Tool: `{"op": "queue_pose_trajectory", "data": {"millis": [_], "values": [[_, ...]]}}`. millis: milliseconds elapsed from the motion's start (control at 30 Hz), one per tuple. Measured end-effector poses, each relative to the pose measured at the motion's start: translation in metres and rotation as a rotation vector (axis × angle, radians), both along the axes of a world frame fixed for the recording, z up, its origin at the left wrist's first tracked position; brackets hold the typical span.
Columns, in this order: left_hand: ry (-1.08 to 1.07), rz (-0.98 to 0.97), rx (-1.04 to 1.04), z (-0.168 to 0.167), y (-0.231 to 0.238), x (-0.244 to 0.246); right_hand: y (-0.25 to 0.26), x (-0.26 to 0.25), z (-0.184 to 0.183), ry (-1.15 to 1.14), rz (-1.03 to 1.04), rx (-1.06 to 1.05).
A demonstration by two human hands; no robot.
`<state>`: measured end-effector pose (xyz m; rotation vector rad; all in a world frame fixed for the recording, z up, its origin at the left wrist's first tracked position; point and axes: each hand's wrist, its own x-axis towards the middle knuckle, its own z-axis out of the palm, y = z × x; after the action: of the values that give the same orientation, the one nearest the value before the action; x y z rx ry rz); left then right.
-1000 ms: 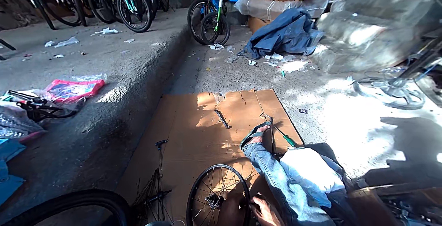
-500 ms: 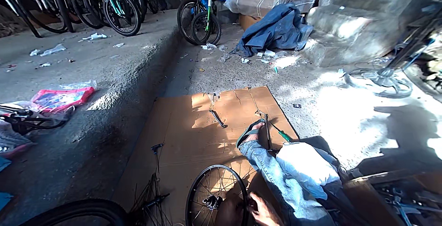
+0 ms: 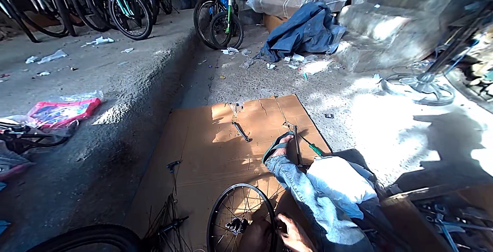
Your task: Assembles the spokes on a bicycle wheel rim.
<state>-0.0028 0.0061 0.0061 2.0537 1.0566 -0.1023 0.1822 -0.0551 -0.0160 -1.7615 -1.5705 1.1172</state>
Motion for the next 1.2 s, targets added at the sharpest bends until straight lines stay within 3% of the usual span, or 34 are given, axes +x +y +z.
{"op": "queue_pose_trajectory", "data": {"millis": [100,300,500,733,900,967,1100,1200], "values": [[0.081,-0.043,0.065,0.000,-0.006,0.004,-0.001,0.000,-0.002,-0.036,0.029,0.038],[-0.070,0.173,-0.017,-0.002,-0.006,0.003,-0.005,0.002,0.003,-0.045,0.043,0.044],[0.057,-0.033,0.071,-0.001,-0.003,0.003,-0.003,-0.001,-0.001,0.001,-0.004,0.024],[-0.044,0.137,0.035,-0.002,-0.005,0.003,-0.006,0.001,-0.008,-0.077,0.041,0.121],[0.024,0.039,0.135,-0.005,-0.001,0.003,-0.004,-0.003,-0.003,-0.017,-0.011,0.057],[0.028,0.171,0.167,-0.002,-0.009,0.003,-0.002,-0.005,-0.005,-0.041,-0.030,0.081],[0.083,0.809,0.225,0.018,-0.044,0.008,-0.004,-0.007,-0.009,-0.067,-0.075,0.062],[0.219,1.095,0.021,0.028,-0.063,0.004,-0.001,-0.012,-0.006,0.045,-0.144,0.007]]}}
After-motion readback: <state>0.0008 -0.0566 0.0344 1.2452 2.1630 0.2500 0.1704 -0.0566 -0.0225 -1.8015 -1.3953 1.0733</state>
